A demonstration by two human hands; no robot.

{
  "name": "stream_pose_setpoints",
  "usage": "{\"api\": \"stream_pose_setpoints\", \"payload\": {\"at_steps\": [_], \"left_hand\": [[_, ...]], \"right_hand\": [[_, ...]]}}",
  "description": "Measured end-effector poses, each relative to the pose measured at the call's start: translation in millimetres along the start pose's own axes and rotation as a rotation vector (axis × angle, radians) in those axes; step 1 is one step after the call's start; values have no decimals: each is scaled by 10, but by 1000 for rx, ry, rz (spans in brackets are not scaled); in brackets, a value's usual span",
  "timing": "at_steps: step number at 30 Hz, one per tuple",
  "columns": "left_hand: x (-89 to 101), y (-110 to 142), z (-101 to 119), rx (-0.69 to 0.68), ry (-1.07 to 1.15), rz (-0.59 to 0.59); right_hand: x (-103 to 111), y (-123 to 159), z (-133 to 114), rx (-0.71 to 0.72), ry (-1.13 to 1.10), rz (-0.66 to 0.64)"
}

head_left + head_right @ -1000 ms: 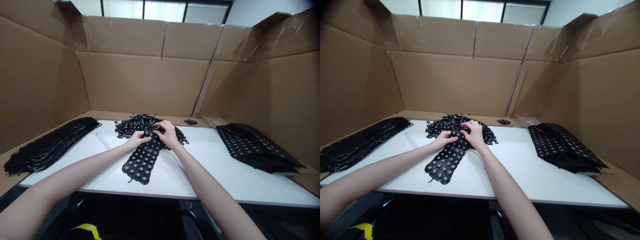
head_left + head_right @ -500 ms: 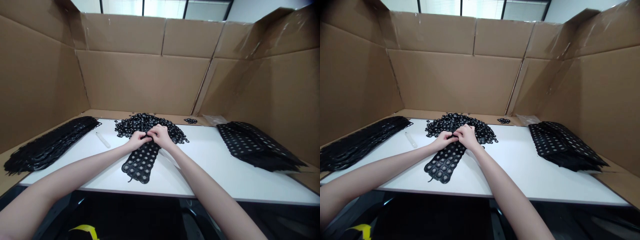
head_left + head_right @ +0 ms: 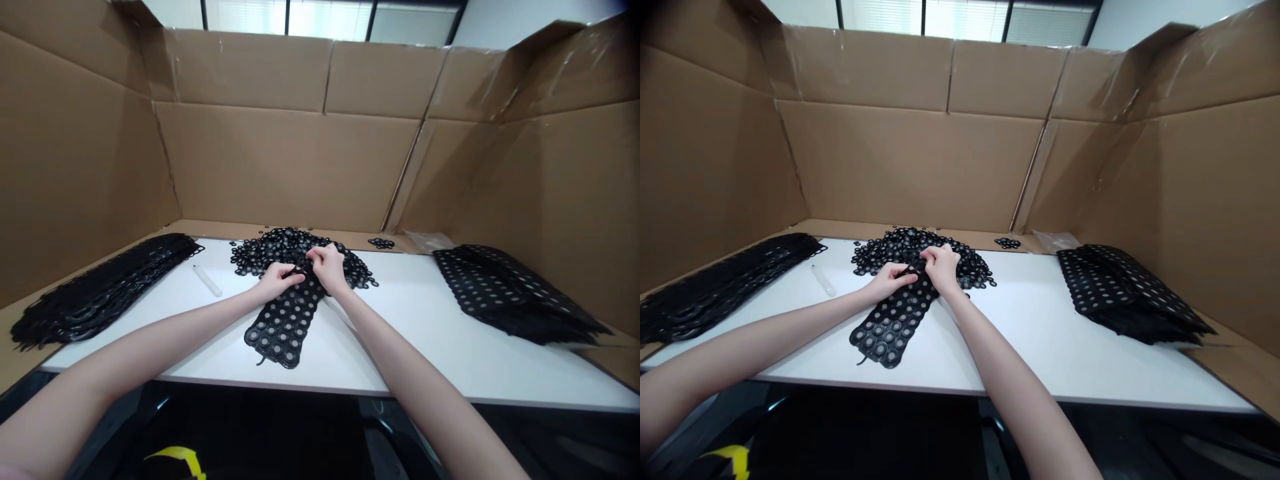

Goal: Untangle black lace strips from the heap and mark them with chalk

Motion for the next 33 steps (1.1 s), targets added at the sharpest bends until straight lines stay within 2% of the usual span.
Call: {"api": "stream_pose_setpoints", "payload": {"at_steps": [3, 6, 9, 11, 14, 21, 25, 29, 31, 33], "left_hand": [[-9, 13, -21, 36, 69, 9], [-13, 37, -45, 108, 167, 8], [-9, 53, -55, 167, 284, 7], [-2, 56, -56, 185, 332, 13], [8, 54, -64, 197, 361, 29], [2, 54, -71, 197, 374, 10], [25, 49, -3, 165, 260, -35], [42, 45, 65, 126, 139, -122], [33, 56, 73, 173, 96, -96], [15, 71, 73, 237, 80, -1]], "right_hand": [[94, -72, 186, -31, -56, 112], [212, -119, 450, -165, -61, 275], [205, -121, 592, -148, 8, 188], [135, -103, 582, -41, 38, 78], [58, -75, 513, 67, 74, 5], [204, -75, 491, 106, -83, 61], [237, -75, 418, 111, -92, 77], [221, -53, 301, 122, -141, 36], [221, -43, 257, 113, -179, 32], [228, -35, 228, 114, -214, 32]]}}
Point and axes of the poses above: each hand's wrist, its own y-axis away from the middle knuckle, its own x-axis out of the back of the hand, z = x × y, the point moved 1 cm from there along -y, towards the middle knuckle, and after that the axes turned 1 degree about x, right-handed, at the moved point
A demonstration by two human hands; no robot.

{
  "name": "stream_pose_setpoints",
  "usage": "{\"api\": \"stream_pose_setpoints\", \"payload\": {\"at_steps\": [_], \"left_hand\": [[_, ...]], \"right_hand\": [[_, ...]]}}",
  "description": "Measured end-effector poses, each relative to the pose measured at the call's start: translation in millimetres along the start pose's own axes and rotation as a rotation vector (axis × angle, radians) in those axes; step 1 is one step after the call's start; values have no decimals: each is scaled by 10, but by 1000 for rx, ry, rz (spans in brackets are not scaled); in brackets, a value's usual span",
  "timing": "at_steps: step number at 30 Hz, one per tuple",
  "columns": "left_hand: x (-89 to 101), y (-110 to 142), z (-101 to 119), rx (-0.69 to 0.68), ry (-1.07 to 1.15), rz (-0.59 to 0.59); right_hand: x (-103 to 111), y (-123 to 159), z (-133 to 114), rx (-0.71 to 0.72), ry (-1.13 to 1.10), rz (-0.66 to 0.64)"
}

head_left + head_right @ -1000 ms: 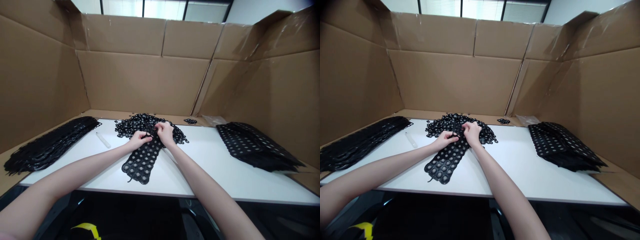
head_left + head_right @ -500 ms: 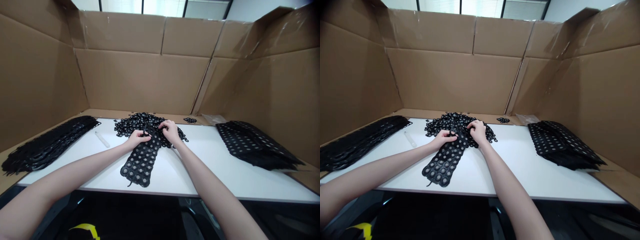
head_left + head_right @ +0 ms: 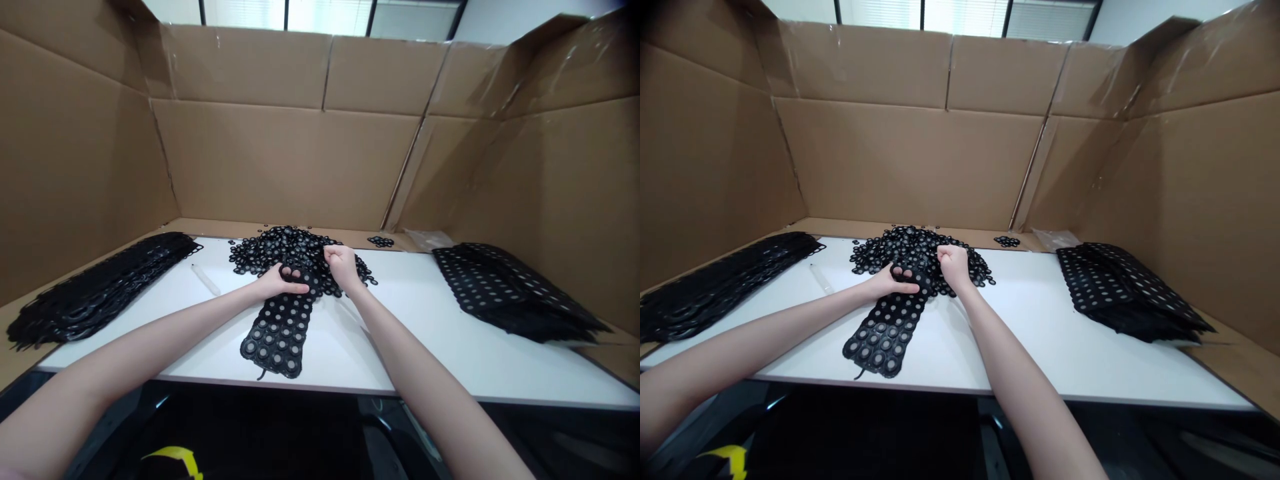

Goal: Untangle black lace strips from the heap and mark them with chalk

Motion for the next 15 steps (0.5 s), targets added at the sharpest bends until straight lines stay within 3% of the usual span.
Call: {"api": "stream_pose_setpoints", "payload": {"at_steps": [5, 11, 15], "left_hand": [[-55, 22, -3, 27, 75, 96], [-49, -16, -52, -25, 247, 24], [-35, -42, -103, -54, 297, 27]], "right_hand": [[9, 30, -65, 45, 10, -66], [5, 73, -250, 240, 99, -119], [-17, 68, -277, 326, 114, -241]]}}
Point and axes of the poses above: each hand's wrist, its own y-axis away from the middle knuckle, its own x-axis out of the back of the hand, z = x × y, the point moved 1 cm from there along -y, towards the middle knuckle, and after that the axes turned 1 degree about x, right-handed, at the moved point
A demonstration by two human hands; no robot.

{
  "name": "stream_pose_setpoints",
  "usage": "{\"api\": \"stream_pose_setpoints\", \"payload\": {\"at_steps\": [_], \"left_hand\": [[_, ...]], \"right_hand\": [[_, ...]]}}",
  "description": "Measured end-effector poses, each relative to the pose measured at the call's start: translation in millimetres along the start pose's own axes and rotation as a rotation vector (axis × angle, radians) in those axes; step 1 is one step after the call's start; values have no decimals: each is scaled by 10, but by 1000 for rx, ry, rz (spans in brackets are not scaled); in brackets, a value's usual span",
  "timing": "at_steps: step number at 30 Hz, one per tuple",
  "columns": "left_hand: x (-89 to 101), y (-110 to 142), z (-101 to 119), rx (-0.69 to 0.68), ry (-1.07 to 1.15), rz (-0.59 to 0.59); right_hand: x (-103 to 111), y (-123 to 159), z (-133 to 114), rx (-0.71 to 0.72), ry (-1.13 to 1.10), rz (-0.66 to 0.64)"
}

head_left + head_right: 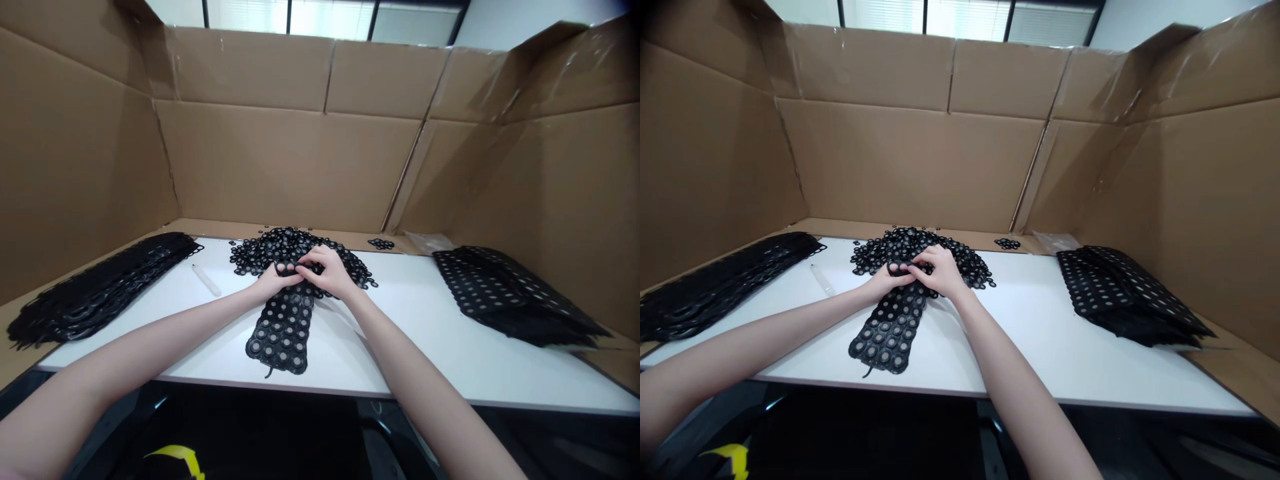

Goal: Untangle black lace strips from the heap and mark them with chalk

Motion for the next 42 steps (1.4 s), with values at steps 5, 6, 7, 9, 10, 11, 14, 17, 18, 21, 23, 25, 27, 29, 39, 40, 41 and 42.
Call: {"api": "stream_pose_setpoints", "payload": {"at_steps": [5, 6, 7, 9, 10, 11, 14, 17, 18, 21, 23, 25, 27, 29, 39, 40, 41, 42], "left_hand": [[20, 6, 5, -32, -174, 1], [22, 8, 11, -41, -203, -4], [23, 9, 16, -50, -222, -6], [24, 9, 25, -71, -231, 7], [23, 8, 30, -81, -224, 16], [21, 8, 34, -89, -212, 24], [9, 9, 45, -95, -178, 27], [-1, 7, 47, -100, -160, 14], [-2, 5, 45, -105, -153, 15], [-2, -3, 37, -108, -142, 24], [-1, -6, 32, -97, -141, 31], [1, -4, 28, -77, -139, 34], [1, 2, 26, -60, -135, 29], [2, 12, 27, -55, -130, 29], [27, 19, 25, -43, -94, 3], [31, 17, 23, -44, -101, -1], [33, 15, 22, -43, -109, -3], [35, 14, 19, -41, -116, -6]], "right_hand": [[-34, 12, 88, -4, -35, -69], [-43, 14, 96, -5, -26, -81], [-54, 16, 97, -5, -10, -95], [-80, 15, 84, -3, 34, -122], [-92, 14, 71, -2, 62, -129], [-105, 12, 57, -1, 92, -132], [-138, 6, 20, 4, 175, -139], [-163, 2, 3, 12, 240, -142], [-171, 0, 2, 11, 256, -138], [-196, -11, 10, -7, 278, -118], [-212, -20, 26, -48, 255, -93], [-217, -22, 50, -117, 199, -59], [-205, -13, 80, -185, 107, -31], [-176, 6, 112, -215, -31, -35], [-108, 35, 213, -235, -327, -141], [-116, 33, 211, -243, -343, -138], [-125, 32, 210, -252, -363, -139], [-133, 33, 211, -264, -383, -143]]}}
Point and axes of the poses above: each hand's wrist, its own y-axis away from the middle knuckle, its own x-axis out of the back of the hand, z = x × y, the point moved 1 cm from there along -y, towards the middle knuckle, and after that the axes turned 1 degree about x, right-handed, at the moved point
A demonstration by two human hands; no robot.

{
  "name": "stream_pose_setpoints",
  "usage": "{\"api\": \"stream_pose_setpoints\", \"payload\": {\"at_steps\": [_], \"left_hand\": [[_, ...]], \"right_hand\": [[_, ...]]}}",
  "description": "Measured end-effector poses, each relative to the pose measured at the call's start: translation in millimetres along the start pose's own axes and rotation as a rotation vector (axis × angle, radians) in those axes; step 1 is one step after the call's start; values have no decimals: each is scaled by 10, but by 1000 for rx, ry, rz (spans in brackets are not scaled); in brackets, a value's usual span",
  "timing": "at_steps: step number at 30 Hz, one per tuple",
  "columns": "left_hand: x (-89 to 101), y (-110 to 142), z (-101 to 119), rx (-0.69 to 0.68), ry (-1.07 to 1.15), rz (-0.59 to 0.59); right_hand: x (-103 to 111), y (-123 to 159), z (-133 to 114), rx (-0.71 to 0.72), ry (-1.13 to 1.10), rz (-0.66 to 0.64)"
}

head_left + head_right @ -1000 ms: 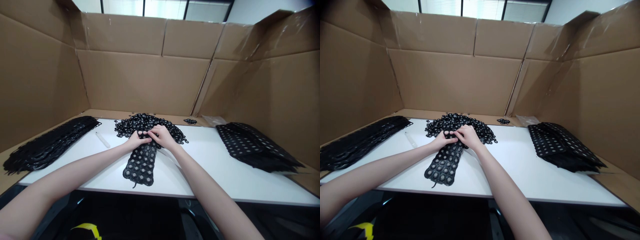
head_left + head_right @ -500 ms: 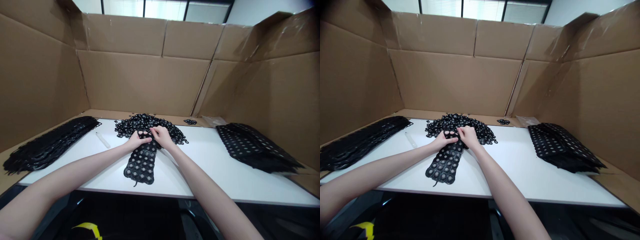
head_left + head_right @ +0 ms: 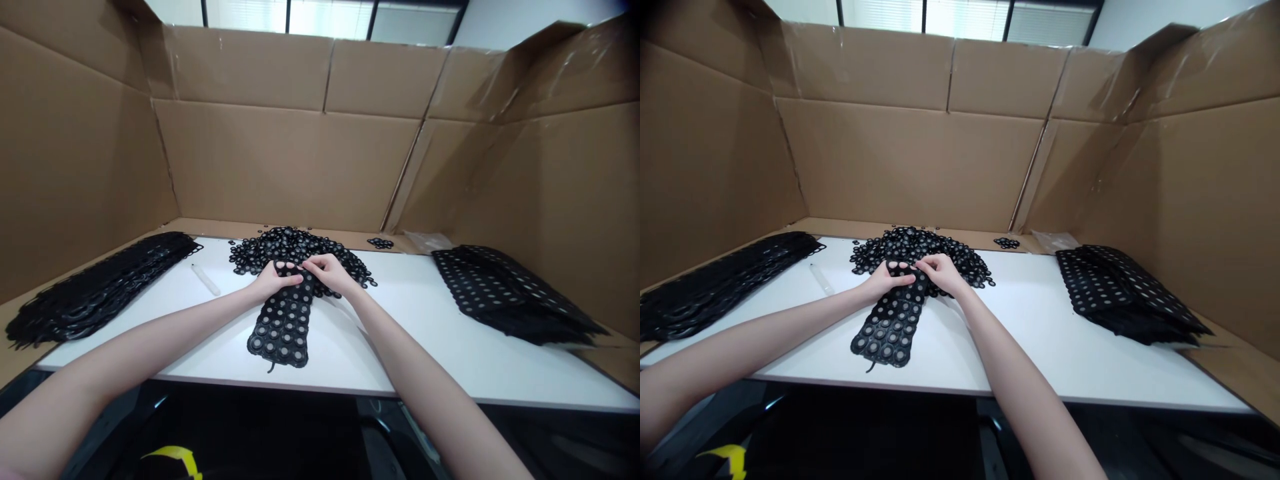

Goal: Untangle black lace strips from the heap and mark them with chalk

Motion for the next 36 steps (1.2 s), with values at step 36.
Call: {"api": "stream_pose_setpoints", "payload": {"at_steps": [36], "left_hand": [[-62, 19, 0, 38, -16, -97]], "right_hand": [[166, -104, 417, -199, 247, 512]]}}
Point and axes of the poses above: each hand's wrist, its own y-axis away from the middle knuckle, its own x-axis out of the back of the hand, z = x × y, the point moved 1 cm from there along -y, towards the middle knuckle, and after that the axes turned 1 degree about x, right-handed, at the moved point
